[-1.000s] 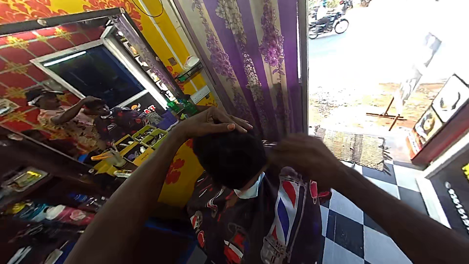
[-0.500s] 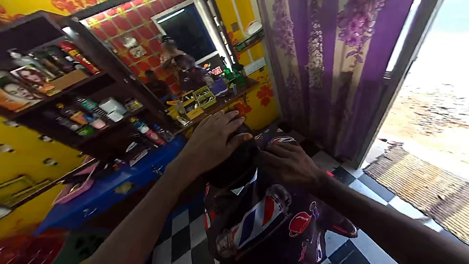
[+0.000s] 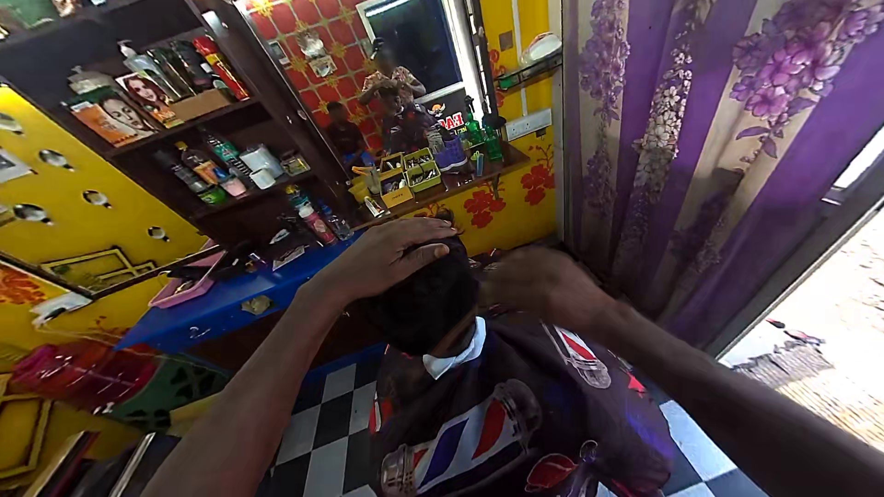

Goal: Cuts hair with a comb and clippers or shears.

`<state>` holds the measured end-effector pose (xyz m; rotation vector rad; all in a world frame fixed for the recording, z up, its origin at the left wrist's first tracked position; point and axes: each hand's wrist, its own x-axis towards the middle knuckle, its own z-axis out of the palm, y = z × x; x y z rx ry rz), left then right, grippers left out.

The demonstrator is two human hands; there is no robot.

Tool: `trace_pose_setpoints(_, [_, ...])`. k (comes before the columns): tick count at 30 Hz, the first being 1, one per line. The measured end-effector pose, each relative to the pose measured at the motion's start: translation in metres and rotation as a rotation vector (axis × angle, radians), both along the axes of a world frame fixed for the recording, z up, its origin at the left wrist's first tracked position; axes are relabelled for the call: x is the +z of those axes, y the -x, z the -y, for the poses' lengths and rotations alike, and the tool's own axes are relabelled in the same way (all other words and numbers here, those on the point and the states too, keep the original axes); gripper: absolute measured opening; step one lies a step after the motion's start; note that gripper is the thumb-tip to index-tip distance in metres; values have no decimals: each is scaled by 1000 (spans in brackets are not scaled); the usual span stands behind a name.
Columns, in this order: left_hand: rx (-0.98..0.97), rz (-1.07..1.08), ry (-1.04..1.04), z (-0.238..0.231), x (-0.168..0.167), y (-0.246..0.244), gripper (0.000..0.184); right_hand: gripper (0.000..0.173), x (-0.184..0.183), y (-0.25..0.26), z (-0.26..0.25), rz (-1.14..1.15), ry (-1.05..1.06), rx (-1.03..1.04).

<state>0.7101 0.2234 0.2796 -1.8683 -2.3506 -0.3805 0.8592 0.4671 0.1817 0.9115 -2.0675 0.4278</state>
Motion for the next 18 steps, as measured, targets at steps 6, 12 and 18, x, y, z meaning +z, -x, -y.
trace_pose_setpoints(6, [40,17,39,1,-2,9,50,17,0,89,-37,159,45,170])
trace_pose_setpoints(12, [142,21,127,-1,4,6,53,22,-23,107,-42,-175,-96,230])
trace_pose_setpoints(18, [372,-200,279,-3,18,-10,55,18,-40,103,-40,-71,-201,376])
